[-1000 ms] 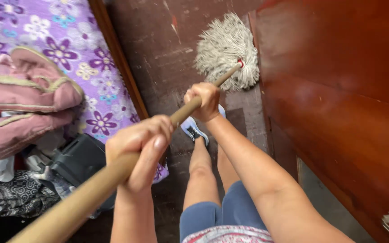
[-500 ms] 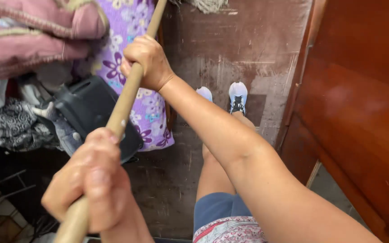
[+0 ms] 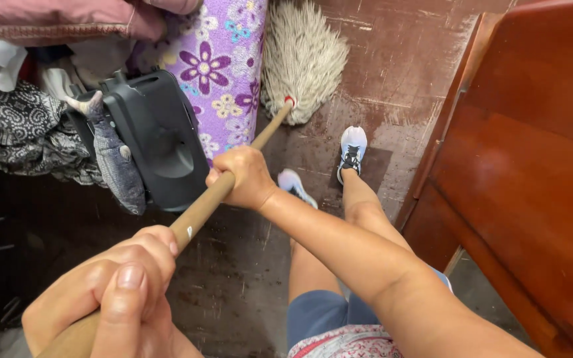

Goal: Mopping the wooden floor in a bedroom area.

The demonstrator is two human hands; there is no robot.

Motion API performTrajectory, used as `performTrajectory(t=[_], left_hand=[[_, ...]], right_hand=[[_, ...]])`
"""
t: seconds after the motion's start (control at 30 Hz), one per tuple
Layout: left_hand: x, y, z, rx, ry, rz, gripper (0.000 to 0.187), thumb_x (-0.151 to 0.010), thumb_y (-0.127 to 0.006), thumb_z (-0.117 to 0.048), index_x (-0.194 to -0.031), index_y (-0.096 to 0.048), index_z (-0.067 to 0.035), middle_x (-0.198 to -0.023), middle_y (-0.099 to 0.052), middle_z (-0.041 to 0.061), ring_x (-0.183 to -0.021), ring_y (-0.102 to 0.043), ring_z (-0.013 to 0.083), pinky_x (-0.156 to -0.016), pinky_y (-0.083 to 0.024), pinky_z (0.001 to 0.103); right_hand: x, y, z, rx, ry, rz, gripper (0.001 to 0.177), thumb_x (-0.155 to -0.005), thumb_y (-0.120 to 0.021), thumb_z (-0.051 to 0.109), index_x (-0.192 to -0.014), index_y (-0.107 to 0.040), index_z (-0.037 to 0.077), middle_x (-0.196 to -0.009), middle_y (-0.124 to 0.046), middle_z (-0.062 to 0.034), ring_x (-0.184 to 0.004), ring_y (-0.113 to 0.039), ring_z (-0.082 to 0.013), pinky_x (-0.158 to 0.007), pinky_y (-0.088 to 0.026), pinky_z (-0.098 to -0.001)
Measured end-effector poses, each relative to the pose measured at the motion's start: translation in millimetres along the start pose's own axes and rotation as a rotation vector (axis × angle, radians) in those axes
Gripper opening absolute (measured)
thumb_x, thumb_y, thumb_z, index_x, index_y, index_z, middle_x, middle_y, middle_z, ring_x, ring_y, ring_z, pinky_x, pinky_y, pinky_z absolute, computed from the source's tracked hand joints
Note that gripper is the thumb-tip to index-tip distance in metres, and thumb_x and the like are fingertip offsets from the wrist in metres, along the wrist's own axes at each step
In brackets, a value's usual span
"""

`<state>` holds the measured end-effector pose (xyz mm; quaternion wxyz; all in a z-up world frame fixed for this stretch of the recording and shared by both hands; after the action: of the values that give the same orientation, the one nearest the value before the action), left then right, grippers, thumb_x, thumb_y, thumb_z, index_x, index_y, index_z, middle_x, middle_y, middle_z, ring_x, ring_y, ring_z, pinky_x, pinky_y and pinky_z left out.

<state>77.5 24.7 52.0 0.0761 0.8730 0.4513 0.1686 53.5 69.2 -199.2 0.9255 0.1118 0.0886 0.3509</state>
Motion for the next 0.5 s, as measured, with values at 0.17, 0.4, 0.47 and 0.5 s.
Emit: performTrajectory(t=[0.17, 0.4, 0.47, 0.5], left_hand=[[7.1, 22.8, 17.5, 0.043, 0.045, 0.058, 0.032, -0.093, -0.045, -0.011, -0.062, -0.038, -0.018, -0.059, -0.034, -0.003, -0.060, -0.035, 0.0086, -0.085, -0.049, 0.031], [9.9, 105.7, 89.5, 0.106, 0.065, 0.013, 0.037, -0.097, -0.043, -0.002, -0.063, -0.036, -0.017, -0.056, -0.034, -0.001, -0.054, -0.036, 0.0114, -0.071, -0.048, 0.030], [14.8, 127.6, 109.6, 0.210, 0.122, 0.004, 0.035, -0.094, -0.042, 0.002, -0.065, -0.037, -0.017, -0.056, -0.035, -0.002, -0.054, -0.036, 0.0108, -0.070, -0.046, 0.029], [22.5, 125.0, 111.7, 0.212, 0.120, 0.002, 0.035, -0.094, -0.042, 0.002, -0.065, -0.037, -0.017, -0.056, -0.035, -0.002, -0.054, -0.036, 0.0108, -0.070, -0.046, 0.029]], right_hand=[[45.3, -35.4, -7.8, 0.007, -0.120, 0.045, 0.018, -0.070, -0.071, 0.014, -0.058, -0.058, 0.008, -0.057, -0.062, -0.0094, -0.052, -0.056, -0.0327, -0.054, -0.046, -0.0382], [111.9, -112.9, -12.6, 0.028, -0.259, 0.137, 0.019, -0.070, -0.070, 0.016, -0.055, -0.059, 0.011, -0.057, -0.064, -0.0062, -0.052, -0.059, -0.0304, -0.053, -0.047, -0.0390], [132.4, -135.0, -12.5, 0.050, -0.226, 0.179, 0.015, -0.066, -0.069, 0.017, -0.056, -0.059, 0.013, -0.057, -0.063, -0.0062, -0.051, -0.056, -0.0325, -0.052, -0.045, -0.0399], [139.0, -131.2, -13.5, 0.051, -0.223, 0.179, 0.015, -0.066, -0.069, 0.017, -0.056, -0.059, 0.013, -0.057, -0.063, -0.0062, -0.051, -0.056, -0.0325, -0.052, -0.045, -0.0399]])
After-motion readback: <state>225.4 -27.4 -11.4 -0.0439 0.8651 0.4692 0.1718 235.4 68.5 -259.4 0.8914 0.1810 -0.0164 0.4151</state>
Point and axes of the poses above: each hand's wrist, its own x-axis away from the middle knuckle, its own y-axis out of the back of the hand, z = x × y, the point moved 5 cm from there along -x, towards the middle knuckle
